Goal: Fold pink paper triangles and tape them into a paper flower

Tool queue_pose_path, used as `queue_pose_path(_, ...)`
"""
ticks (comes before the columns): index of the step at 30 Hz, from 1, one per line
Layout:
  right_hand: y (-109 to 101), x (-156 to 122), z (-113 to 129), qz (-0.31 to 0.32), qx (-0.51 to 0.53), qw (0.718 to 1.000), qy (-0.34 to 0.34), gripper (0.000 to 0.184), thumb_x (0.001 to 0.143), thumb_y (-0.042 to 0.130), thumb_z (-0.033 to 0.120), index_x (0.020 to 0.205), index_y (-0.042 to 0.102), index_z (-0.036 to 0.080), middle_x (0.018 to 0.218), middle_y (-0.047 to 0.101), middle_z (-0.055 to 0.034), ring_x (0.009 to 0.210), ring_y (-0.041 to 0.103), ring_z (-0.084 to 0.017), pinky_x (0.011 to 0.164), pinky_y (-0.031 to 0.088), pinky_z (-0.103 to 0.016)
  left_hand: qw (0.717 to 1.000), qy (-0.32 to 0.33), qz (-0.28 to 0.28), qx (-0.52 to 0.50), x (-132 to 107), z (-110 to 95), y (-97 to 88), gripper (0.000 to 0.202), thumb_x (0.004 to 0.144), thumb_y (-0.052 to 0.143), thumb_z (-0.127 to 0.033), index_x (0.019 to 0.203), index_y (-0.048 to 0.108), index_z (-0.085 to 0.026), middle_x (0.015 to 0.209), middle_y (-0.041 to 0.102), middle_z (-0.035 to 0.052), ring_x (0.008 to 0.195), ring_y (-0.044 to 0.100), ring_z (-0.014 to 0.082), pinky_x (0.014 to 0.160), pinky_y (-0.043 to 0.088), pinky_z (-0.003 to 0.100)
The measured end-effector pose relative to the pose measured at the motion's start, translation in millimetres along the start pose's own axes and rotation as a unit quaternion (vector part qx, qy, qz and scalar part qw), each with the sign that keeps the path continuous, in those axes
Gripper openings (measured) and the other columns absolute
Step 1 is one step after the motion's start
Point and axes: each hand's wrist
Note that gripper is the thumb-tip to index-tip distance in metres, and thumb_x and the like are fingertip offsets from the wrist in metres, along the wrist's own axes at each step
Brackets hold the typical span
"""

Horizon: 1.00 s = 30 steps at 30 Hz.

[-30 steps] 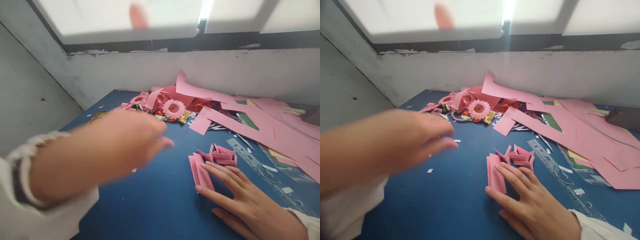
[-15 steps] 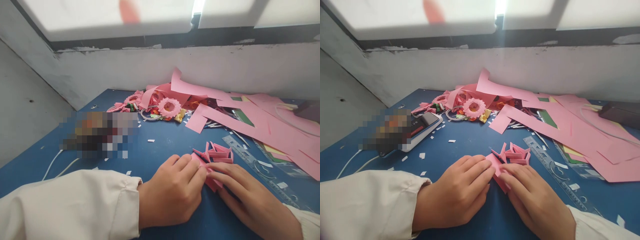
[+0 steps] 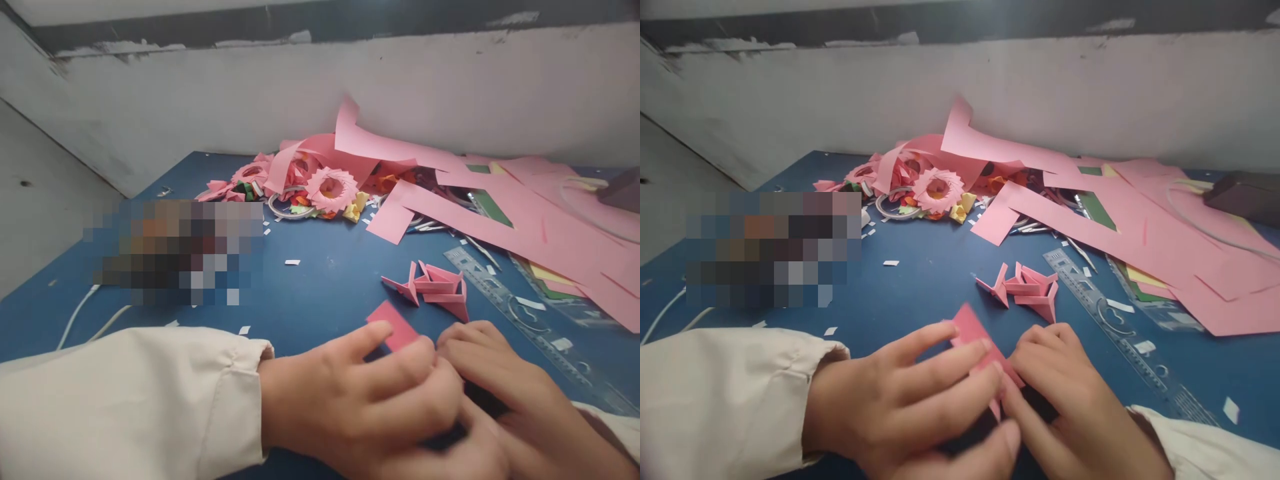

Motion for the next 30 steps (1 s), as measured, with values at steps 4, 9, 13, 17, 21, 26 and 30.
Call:
queue_pose_path(4,2,-6,-2,0.028,0.000,1.000,0.006,0.018,0.090,0.045,0.015,0.072,0.045,0.019,0.067,0.049,0.0012,0.064,0.046,-0.012,0.066,0.037,-0.030,0.998,0.055,0.011,0.010,-3,-1,-1.6,0.022,0.087,0.047,-0.020,0.092,0.069,-0.020,0.094,0.067,0.0010,0.095,0.060,0.0186,0.078,0.053,0.034)
queue_pose_path(9,4,-14,-4,0.040,0.014,0.998,0.049,0.022,0.090,0.045,0.014,0.068,0.043,0.018,0.065,0.047,0.0019,0.063,0.044,-0.012,0.069,0.033,-0.033,0.997,0.038,0.068,-0.019,-2,0,-3.1,0.025,0.087,0.047,-0.021,0.091,0.069,-0.013,0.086,0.069,0.0058,0.081,0.064,0.0207,0.067,0.054,0.033)
queue_pose_path(13,5,-18,-2,0.039,0.008,0.998,0.042,0.021,0.089,0.044,0.011,0.069,0.045,0.018,0.066,0.047,0.0015,0.064,0.044,-0.012,0.073,0.032,-0.035,0.991,0.059,0.108,-0.058,-3,2,-4.5,0.034,0.089,0.036,-0.013,0.092,0.070,-0.014,0.091,0.069,0.0041,0.083,0.064,0.0185,0.072,0.054,0.033)
queue_pose_path(17,6,-17,-1,0.041,-0.036,0.998,0.034,0.021,0.088,0.044,0.011,0.069,0.044,0.018,0.064,0.045,0.0018,0.060,0.042,-0.012,0.073,0.033,-0.036,0.989,0.027,0.116,-0.090,-3,4,-3.1,0.030,0.087,0.039,-0.012,0.092,0.069,-0.010,0.076,0.067,0.0058,0.071,0.064,0.0196,0.061,0.055,0.035)
queue_pose_path(21,5,-13,-3,-0.008,-0.179,0.983,-0.036,0.022,0.086,0.048,0.014,0.107,0.055,0.014,0.109,0.057,-0.0134,0.099,0.053,-0.026,0.083,0.036,-0.045,0.987,0.016,0.134,-0.085,-2,2,-1.8,0.026,0.087,0.041,-0.012,0.084,0.067,-0.010,0.071,0.065,0.0076,0.065,0.063,0.0188,0.056,0.055,0.032)
queue_pose_path(26,4,-13,-6,0.009,-0.173,0.975,-0.142,0.026,0.091,0.046,0.023,0.112,0.060,0.017,0.118,0.063,-0.0075,0.122,0.045,-0.027,0.103,0.023,-0.056,0.994,-0.036,0.091,-0.059,-4,-2,-4.1,0.030,0.087,0.038,-0.009,0.071,0.062,-0.014,0.070,0.067,0.0082,0.072,0.066,0.0168,0.068,0.058,0.029)
queue_pose_path(30,1,-21,-9,0.013,-0.179,0.970,-0.163,0.031,0.089,0.037,0.004,0.099,0.064,0.016,0.107,0.068,-0.0068,0.126,0.042,-0.024,0.105,0.022,-0.056,0.993,-0.054,0.070,-0.082,-6,-1,-3.9,0.032,0.086,0.035,-0.007,0.067,0.060,-0.015,0.068,0.068,0.0071,0.073,0.067,0.0163,0.070,0.059,0.029)
Point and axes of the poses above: each hand's wrist, its own x-axis towards the middle knuckle, its own y-axis out of the palm, z = x × y
